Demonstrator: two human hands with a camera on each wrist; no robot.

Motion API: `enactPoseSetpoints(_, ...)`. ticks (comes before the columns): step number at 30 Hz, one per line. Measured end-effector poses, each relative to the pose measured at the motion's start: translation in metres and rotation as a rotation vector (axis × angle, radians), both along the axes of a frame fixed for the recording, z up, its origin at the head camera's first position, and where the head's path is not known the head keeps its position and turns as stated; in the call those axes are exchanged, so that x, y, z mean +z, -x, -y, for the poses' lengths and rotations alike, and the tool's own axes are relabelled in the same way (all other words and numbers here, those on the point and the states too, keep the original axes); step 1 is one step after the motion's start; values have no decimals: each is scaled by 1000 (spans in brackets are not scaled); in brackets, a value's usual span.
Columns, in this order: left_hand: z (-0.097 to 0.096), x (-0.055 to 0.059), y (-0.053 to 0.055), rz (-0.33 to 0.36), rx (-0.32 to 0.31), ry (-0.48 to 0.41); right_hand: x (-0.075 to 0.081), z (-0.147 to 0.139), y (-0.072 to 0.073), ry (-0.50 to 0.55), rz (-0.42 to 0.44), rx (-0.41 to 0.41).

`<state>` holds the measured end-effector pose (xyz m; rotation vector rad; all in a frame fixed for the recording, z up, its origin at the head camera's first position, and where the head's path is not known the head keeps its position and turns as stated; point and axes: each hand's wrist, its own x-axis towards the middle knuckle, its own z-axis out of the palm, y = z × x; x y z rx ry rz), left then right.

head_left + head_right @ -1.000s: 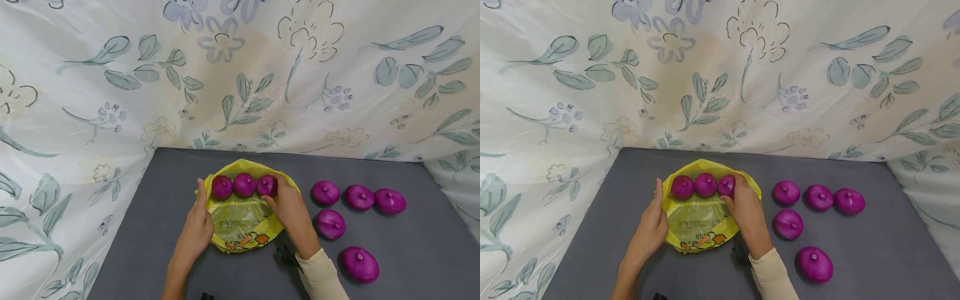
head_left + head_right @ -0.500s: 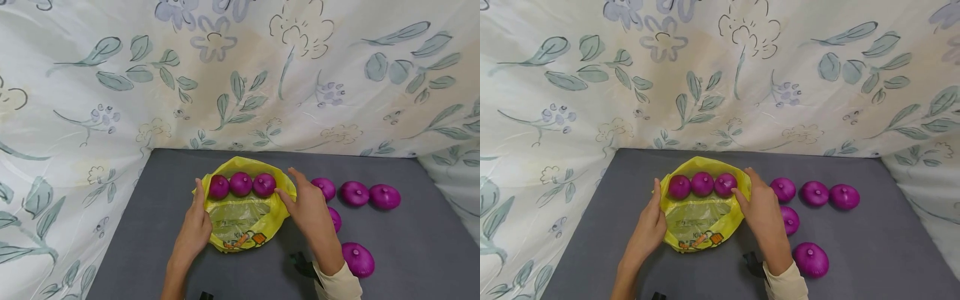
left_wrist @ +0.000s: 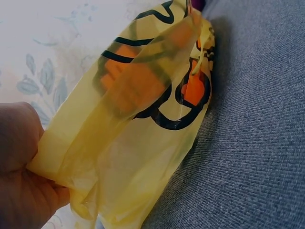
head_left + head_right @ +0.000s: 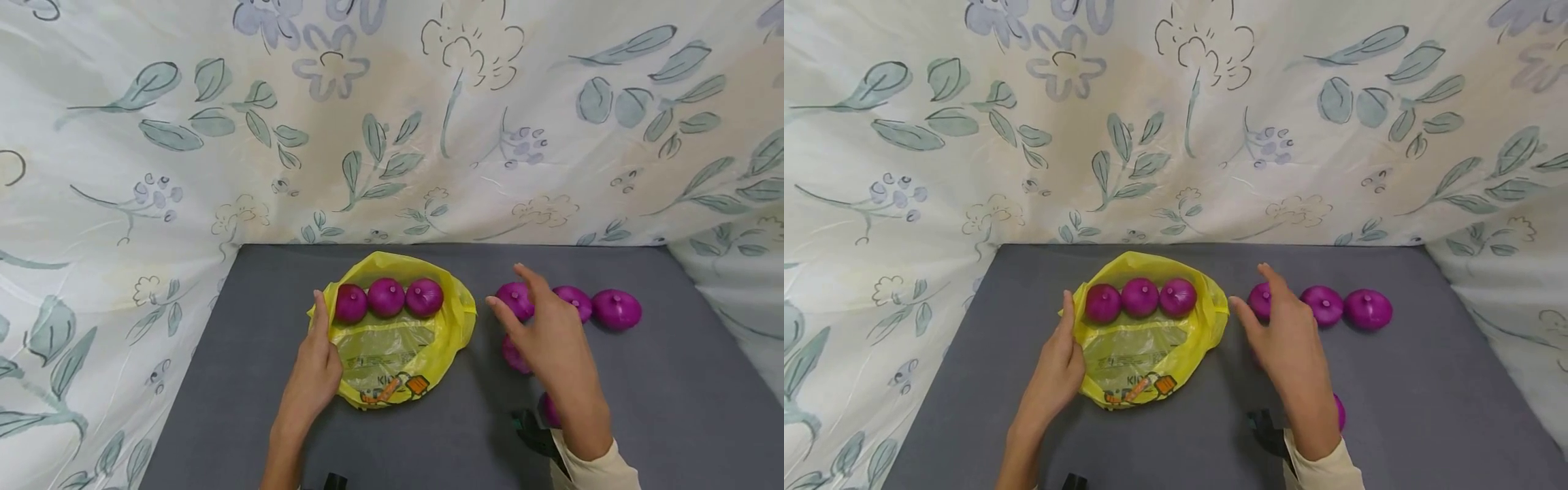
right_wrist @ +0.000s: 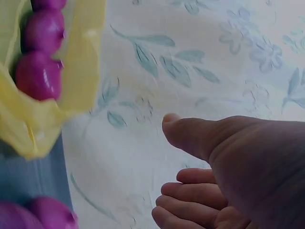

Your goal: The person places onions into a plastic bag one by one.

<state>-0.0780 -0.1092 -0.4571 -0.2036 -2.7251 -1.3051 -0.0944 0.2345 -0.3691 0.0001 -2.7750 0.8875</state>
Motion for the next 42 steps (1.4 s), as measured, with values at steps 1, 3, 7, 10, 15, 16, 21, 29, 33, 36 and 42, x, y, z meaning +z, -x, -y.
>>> enactPoseSetpoints(1,-1,0,0,-2,-2,0,1,-5,-2,-7,1,-11)
enactPoseSetpoints(3,-2,0,0,-6,-7,3,2,-16,-6,-19,13,-31)
enactPoseSetpoints(7,-3,1,-1,-5,-6,6,5,-36,-15,-29,41,-66)
enactPoseSetpoints(10,-3,2,-1,-1,-5,5,7,-49,-22,-35,38,-96)
enactPoseSetpoints(15,-3,3,0,2,-8,6,9,-66,-30,-52,64,-160)
enactPoseSetpoints(16,-3,3,0,8,-8,5,9,-69,-32,-53,74,-172)
enactPoseSetpoints(21,-3,4,0,36,1,5,10,-86,-44,-26,115,-206)
enactPoseSetpoints(29,-3,4,-2,15,-5,2,-7,-116,-74,-16,103,-311)
enactPoseSetpoints(33,-3,5,-2,26,-7,-2,-17,-127,-86,-6,87,-369)
enactPoseSetpoints(36,-3,5,-2,32,-5,-6,-22,-136,-93,2,105,-375)
enactPoseSetpoints(42,-3,5,0,31,-14,3,-31,-145,-108,-7,182,-308)
